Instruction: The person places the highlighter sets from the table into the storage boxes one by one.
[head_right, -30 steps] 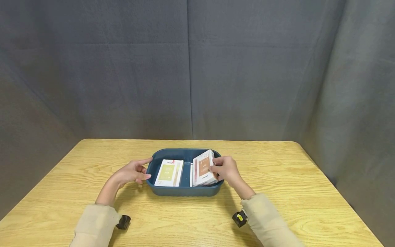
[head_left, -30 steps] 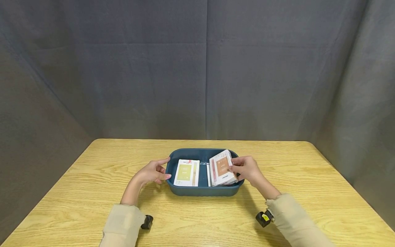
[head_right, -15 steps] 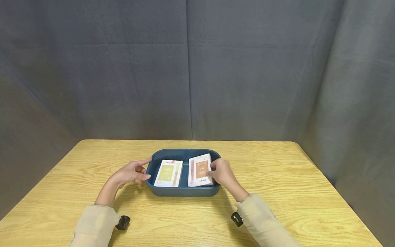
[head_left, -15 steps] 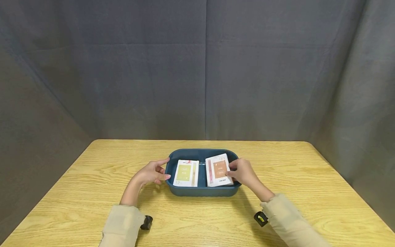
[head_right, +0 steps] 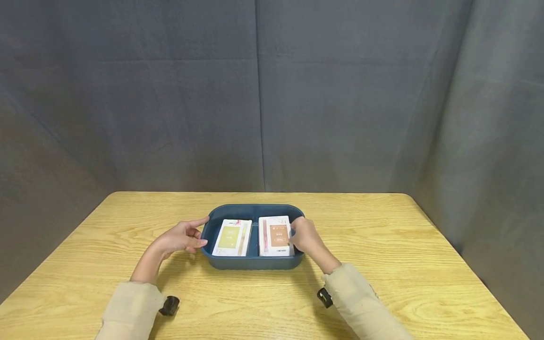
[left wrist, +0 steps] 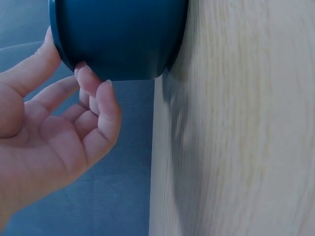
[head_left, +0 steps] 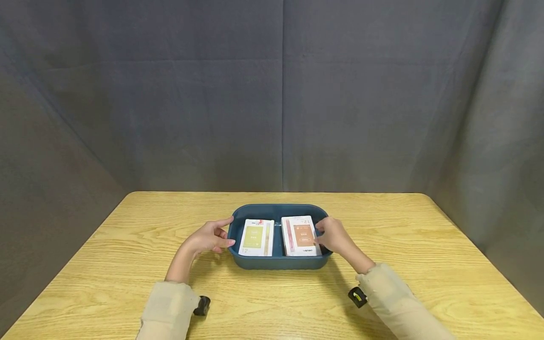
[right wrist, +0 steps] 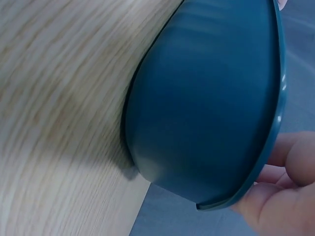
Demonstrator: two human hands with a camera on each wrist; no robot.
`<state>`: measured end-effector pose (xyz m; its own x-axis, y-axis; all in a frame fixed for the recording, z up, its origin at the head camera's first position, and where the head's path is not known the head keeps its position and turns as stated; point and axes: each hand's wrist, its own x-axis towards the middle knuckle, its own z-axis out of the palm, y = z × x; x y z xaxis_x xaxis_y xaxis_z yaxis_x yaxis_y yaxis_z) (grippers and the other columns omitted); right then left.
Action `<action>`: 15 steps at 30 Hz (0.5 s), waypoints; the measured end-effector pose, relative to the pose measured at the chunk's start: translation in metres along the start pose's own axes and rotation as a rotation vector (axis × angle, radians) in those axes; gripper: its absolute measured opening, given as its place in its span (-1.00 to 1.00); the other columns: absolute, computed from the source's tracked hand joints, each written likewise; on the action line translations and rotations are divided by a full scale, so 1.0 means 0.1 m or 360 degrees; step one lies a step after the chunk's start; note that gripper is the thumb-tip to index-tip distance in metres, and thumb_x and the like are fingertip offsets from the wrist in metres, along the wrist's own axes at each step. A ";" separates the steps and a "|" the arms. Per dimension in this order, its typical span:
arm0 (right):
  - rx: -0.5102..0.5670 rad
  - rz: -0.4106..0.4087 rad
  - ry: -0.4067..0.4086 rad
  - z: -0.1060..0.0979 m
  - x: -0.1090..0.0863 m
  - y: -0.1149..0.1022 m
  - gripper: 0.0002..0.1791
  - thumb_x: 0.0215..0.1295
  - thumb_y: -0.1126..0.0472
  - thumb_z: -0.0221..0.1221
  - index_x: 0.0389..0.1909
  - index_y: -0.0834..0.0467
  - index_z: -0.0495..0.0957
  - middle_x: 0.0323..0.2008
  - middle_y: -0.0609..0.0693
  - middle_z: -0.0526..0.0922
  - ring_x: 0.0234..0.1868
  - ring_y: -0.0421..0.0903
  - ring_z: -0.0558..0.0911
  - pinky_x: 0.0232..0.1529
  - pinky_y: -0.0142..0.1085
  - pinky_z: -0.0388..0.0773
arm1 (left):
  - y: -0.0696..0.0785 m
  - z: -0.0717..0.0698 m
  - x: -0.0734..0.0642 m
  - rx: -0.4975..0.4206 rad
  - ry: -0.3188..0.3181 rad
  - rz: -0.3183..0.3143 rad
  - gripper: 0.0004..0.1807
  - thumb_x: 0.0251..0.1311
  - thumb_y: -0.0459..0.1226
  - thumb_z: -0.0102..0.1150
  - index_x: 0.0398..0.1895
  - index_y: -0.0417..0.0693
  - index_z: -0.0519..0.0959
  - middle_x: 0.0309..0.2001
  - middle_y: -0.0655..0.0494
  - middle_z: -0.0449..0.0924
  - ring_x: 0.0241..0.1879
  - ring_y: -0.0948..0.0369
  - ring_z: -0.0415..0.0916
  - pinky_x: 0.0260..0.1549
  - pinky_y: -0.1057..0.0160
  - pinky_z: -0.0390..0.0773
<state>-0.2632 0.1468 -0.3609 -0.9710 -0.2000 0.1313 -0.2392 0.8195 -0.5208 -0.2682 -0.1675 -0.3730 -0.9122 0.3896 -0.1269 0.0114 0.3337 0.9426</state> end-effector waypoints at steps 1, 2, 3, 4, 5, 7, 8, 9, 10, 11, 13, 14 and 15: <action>0.0003 -0.0010 0.0003 0.00 0.00 0.00 -0.69 -0.04 0.49 0.23 -0.22 0.54 0.51 -0.25 0.34 0.56 -0.16 0.17 0.54 -0.19 -0.15 0.49 | 0.00 0.00 0.00 0.0002 0.0001 0.0000 -0.21 0.05 -0.47 0.17 0.33 -0.31 0.00 -0.52 0.06 0.24 -0.51 0.24 0.23 -0.55 0.28 0.43; 0.0000 -0.0031 0.0013 0.00 0.00 0.00 -0.71 -0.02 0.48 0.22 -0.22 0.53 0.51 -0.25 0.34 0.56 -0.15 0.18 0.54 -0.18 -0.13 0.48 | 0.00 -0.01 0.00 0.0001 0.0003 -0.0001 -0.21 0.05 -0.47 0.17 0.33 -0.31 0.00 -0.52 0.06 0.24 -0.51 0.24 0.23 -0.55 0.27 0.43; 0.0006 -0.0053 0.0021 0.00 -0.01 0.00 -0.72 -0.01 0.48 0.21 -0.22 0.53 0.52 -0.24 0.35 0.56 -0.14 0.18 0.53 -0.18 -0.12 0.48 | 0.00 -0.01 0.00 0.0004 0.0005 -0.0003 -0.21 0.05 -0.47 0.16 0.33 -0.31 0.00 -0.52 0.06 0.24 -0.52 0.24 0.22 -0.54 0.27 0.43; 0.0010 -0.0082 0.0031 0.00 -0.01 0.00 -0.73 0.01 0.47 0.20 -0.23 0.53 0.52 -0.24 0.35 0.56 -0.15 0.19 0.53 -0.18 -0.11 0.48 | -0.01 -0.01 0.01 0.0019 0.0012 -0.0004 -0.22 0.06 -0.46 0.17 0.33 -0.30 0.00 -0.51 0.05 0.25 -0.52 0.24 0.23 -0.54 0.25 0.43; 0.0021 -0.0113 0.0041 0.00 -0.02 0.01 -0.74 0.03 0.46 0.19 -0.24 0.54 0.52 -0.25 0.36 0.56 -0.16 0.18 0.54 -0.19 -0.10 0.48 | -0.01 -0.01 0.01 0.0043 0.0023 -0.0006 -0.22 0.06 -0.46 0.17 0.33 -0.30 0.01 -0.51 0.05 0.26 -0.53 0.23 0.23 -0.53 0.25 0.43; 0.0059 -0.0158 0.0052 0.00 -0.04 0.02 -0.75 0.07 0.45 0.16 -0.23 0.53 0.52 -0.25 0.35 0.56 -0.20 0.16 0.56 -0.23 -0.11 0.49 | -0.01 0.00 0.01 0.0094 0.0047 -0.0013 -0.23 0.06 -0.45 0.17 0.32 -0.30 0.03 -0.49 0.03 0.28 -0.55 0.23 0.25 -0.52 0.23 0.43; 0.0082 -0.0174 0.0061 0.00 -0.05 0.02 -0.76 0.08 0.44 0.15 -0.23 0.53 0.52 -0.25 0.34 0.56 -0.22 0.14 0.56 -0.25 -0.13 0.50 | -0.01 0.00 0.01 0.0125 0.0063 -0.0016 -0.24 0.06 -0.44 0.17 0.32 -0.30 0.04 -0.48 0.02 0.29 -0.56 0.23 0.26 -0.52 0.22 0.43; 0.0104 -0.0189 0.0072 -0.01 -0.06 0.03 -0.76 0.09 0.44 0.15 -0.22 0.52 0.52 -0.26 0.33 0.56 -0.26 0.12 0.57 -0.29 -0.15 0.51 | 0.00 0.01 0.01 0.0160 0.0082 -0.0021 -0.24 0.05 -0.44 0.18 0.31 -0.31 0.06 -0.46 0.01 0.30 -0.57 0.22 0.26 -0.53 0.22 0.42; 0.0129 -0.0200 0.0086 -0.01 -0.06 0.03 -0.76 0.11 0.44 0.14 -0.21 0.52 0.52 -0.26 0.33 0.57 -0.28 0.10 0.57 -0.31 -0.16 0.51 | 0.02 0.02 0.01 0.0195 0.0105 -0.0028 -0.25 0.05 -0.44 0.18 0.30 -0.32 0.07 -0.45 -0.01 0.31 -0.58 0.22 0.26 -0.53 0.22 0.41; 0.0156 -0.0209 0.0104 -0.02 -0.08 0.04 -0.76 0.12 0.43 0.13 -0.21 0.51 0.52 -0.26 0.32 0.57 -0.30 0.08 0.57 -0.33 -0.18 0.51 | 0.03 0.03 0.00 0.0231 0.0126 -0.0033 -0.27 0.05 -0.43 0.18 0.30 -0.33 0.09 -0.43 -0.03 0.32 -0.57 0.20 0.26 -0.54 0.23 0.39; 0.0192 -0.0216 0.0164 -0.03 -0.10 0.04 -0.76 0.14 0.41 0.13 -0.19 0.48 0.53 -0.25 0.29 0.57 -0.32 0.05 0.57 -0.34 -0.20 0.51 | 0.08 0.07 -0.02 0.0335 0.0175 -0.0032 -0.31 0.06 -0.41 0.18 0.27 -0.37 0.14 -0.34 -0.10 0.38 -0.49 0.16 0.31 -0.52 0.22 0.40; 0.0205 -0.0227 0.0202 -0.04 -0.11 0.05 -0.76 0.14 0.40 0.13 -0.20 0.47 0.54 -0.25 0.28 0.58 -0.32 0.05 0.57 -0.34 -0.20 0.51 | 0.12 0.09 -0.03 0.0397 0.0208 -0.0026 -0.33 0.07 -0.39 0.18 0.25 -0.38 0.17 -0.28 -0.15 0.41 -0.43 0.13 0.35 -0.48 0.20 0.42; 0.0212 -0.0242 0.0237 -0.04 -0.13 0.05 -0.77 0.15 0.40 0.13 -0.20 0.46 0.54 -0.25 0.28 0.58 -0.32 0.05 0.57 -0.33 -0.20 0.51 | 0.15 0.12 -0.04 0.0468 0.0243 -0.0018 -0.35 0.08 -0.38 0.17 0.23 -0.40 0.19 -0.21 -0.20 0.42 -0.36 0.08 0.39 -0.43 0.18 0.44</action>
<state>-0.2522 0.1559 -0.3614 -0.9149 -0.2259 0.3345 -0.3903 0.7060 -0.5910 -0.2593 -0.1540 -0.3619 -0.9635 0.2589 -0.0682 0.0984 0.5793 0.8092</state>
